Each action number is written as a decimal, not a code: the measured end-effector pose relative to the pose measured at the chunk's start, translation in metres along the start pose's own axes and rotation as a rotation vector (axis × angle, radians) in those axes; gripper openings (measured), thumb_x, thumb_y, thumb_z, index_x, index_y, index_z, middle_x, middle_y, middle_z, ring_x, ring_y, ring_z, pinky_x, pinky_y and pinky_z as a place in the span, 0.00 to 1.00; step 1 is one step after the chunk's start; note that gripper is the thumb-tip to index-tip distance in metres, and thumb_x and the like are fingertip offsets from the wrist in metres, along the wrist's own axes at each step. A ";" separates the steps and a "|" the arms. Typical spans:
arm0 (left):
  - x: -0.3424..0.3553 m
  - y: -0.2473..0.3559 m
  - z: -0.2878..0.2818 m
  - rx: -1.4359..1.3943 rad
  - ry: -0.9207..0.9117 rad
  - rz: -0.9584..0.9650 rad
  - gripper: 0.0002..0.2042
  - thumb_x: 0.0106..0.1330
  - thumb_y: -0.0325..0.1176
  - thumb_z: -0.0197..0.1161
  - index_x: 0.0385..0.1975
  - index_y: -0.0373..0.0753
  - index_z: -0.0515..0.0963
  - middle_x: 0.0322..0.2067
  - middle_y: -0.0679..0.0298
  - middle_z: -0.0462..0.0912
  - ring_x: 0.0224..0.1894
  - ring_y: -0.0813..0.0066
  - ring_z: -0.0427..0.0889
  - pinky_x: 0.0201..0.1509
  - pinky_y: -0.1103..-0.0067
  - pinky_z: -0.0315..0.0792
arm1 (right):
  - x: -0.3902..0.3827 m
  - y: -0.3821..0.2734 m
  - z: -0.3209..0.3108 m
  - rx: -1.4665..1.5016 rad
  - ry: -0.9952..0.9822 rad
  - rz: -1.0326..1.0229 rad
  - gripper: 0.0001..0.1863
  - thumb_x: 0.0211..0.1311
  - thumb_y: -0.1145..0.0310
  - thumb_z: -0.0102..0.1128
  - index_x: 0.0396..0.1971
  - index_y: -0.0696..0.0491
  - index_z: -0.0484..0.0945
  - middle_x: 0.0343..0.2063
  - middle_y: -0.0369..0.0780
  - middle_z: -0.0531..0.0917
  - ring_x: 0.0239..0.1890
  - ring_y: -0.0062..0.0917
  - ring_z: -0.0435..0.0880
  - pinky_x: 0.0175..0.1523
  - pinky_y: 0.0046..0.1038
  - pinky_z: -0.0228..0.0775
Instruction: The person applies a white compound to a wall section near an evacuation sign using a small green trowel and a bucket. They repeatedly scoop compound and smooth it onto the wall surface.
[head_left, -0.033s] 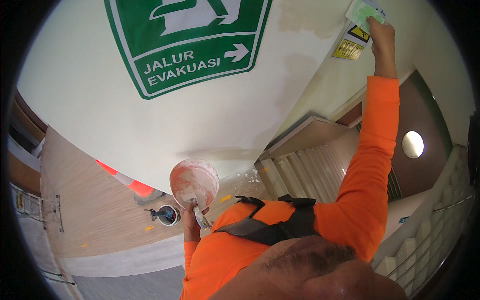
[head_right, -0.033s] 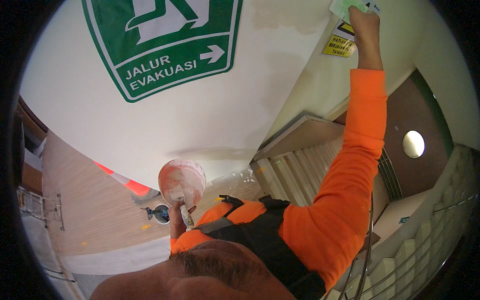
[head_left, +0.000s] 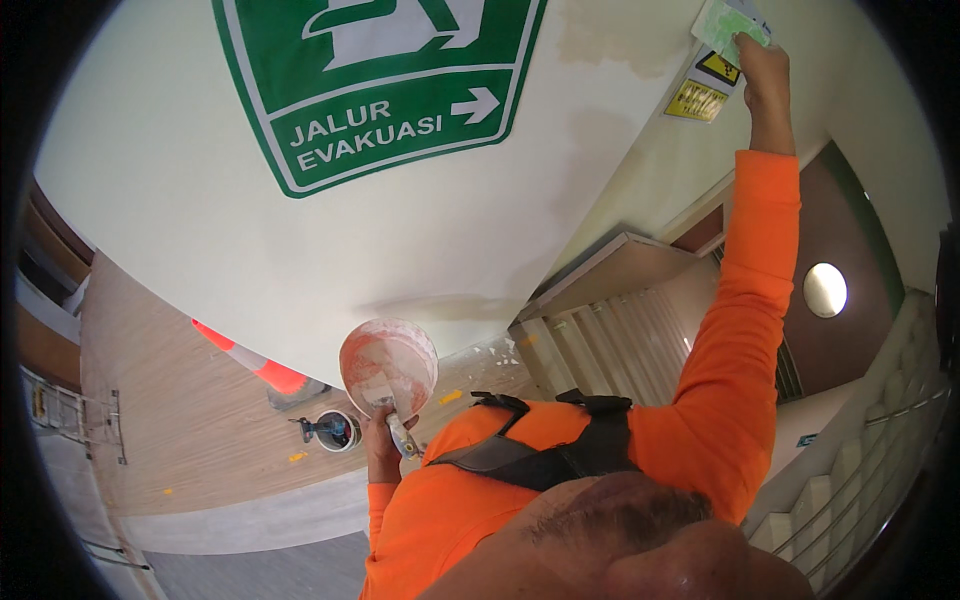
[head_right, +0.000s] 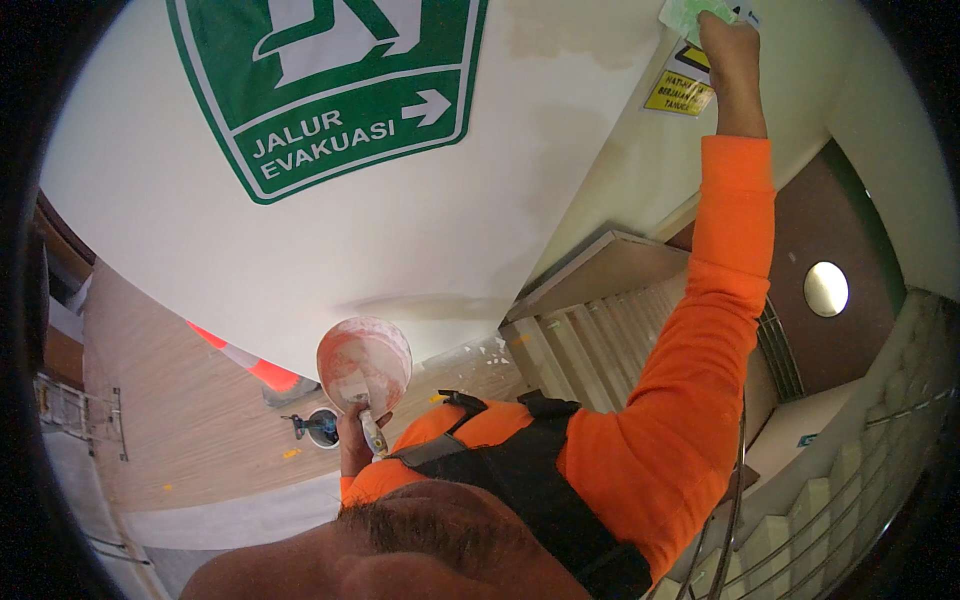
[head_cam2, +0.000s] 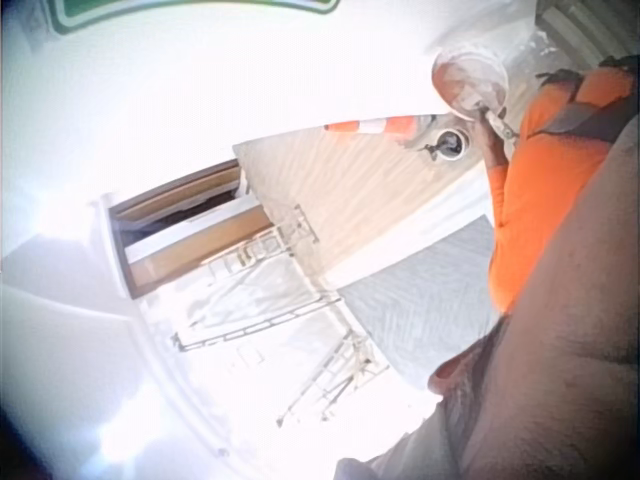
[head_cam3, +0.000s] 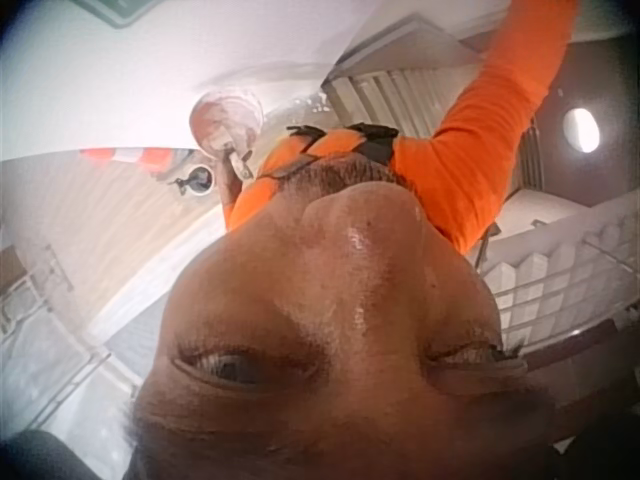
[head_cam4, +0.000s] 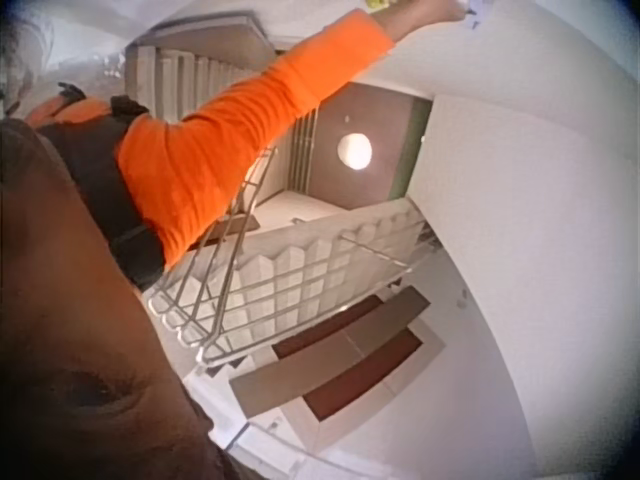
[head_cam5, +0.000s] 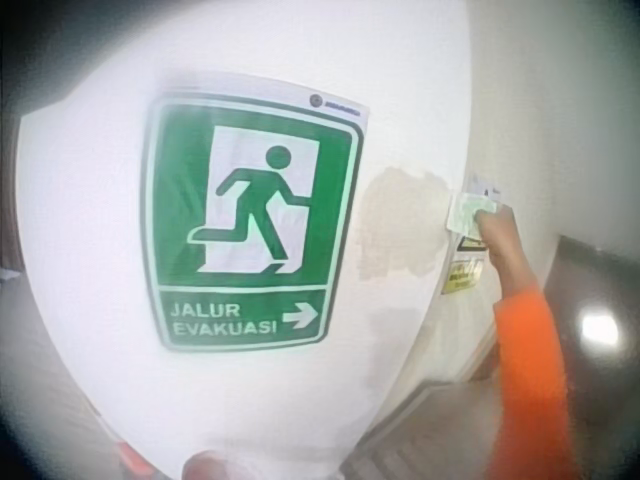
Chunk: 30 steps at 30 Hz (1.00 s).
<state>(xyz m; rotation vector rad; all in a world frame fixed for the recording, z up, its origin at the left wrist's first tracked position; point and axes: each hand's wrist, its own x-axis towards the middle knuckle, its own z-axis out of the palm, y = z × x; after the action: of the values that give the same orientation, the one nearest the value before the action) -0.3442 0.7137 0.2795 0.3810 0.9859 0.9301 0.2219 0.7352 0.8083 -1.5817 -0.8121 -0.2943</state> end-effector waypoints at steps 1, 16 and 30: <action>0.001 0.004 -0.008 -0.001 0.007 -0.005 0.27 0.62 0.24 0.55 0.64 0.38 0.61 0.52 0.50 0.75 0.44 0.53 0.85 0.35 0.61 0.89 | -0.003 -0.005 0.004 -0.005 -0.014 0.028 0.23 0.59 0.72 0.65 0.49 0.73 0.73 0.41 0.48 0.83 0.40 0.31 0.85 0.44 0.30 0.75; 0.010 0.015 -0.052 -0.029 -0.030 -0.024 0.28 0.61 0.23 0.54 0.64 0.41 0.61 0.52 0.52 0.74 0.45 0.54 0.84 0.35 0.61 0.89 | -0.066 -0.049 0.044 0.059 -0.151 -0.246 0.23 0.62 0.71 0.65 0.50 0.72 0.75 0.41 0.47 0.85 0.39 0.28 0.85 0.44 0.29 0.75; -0.009 0.012 -0.045 -0.049 -0.007 -0.014 0.26 0.62 0.24 0.54 0.62 0.39 0.62 0.50 0.51 0.76 0.42 0.54 0.85 0.34 0.61 0.89 | -0.038 -0.030 0.025 -0.052 0.011 -0.174 0.22 0.60 0.71 0.62 0.51 0.69 0.78 0.42 0.48 0.86 0.41 0.31 0.85 0.47 0.30 0.76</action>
<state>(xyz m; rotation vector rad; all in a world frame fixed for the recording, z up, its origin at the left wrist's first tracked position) -0.3901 0.7080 0.2681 0.3358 0.9569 0.9380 0.1691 0.7455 0.8028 -1.5587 -0.9419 -0.4516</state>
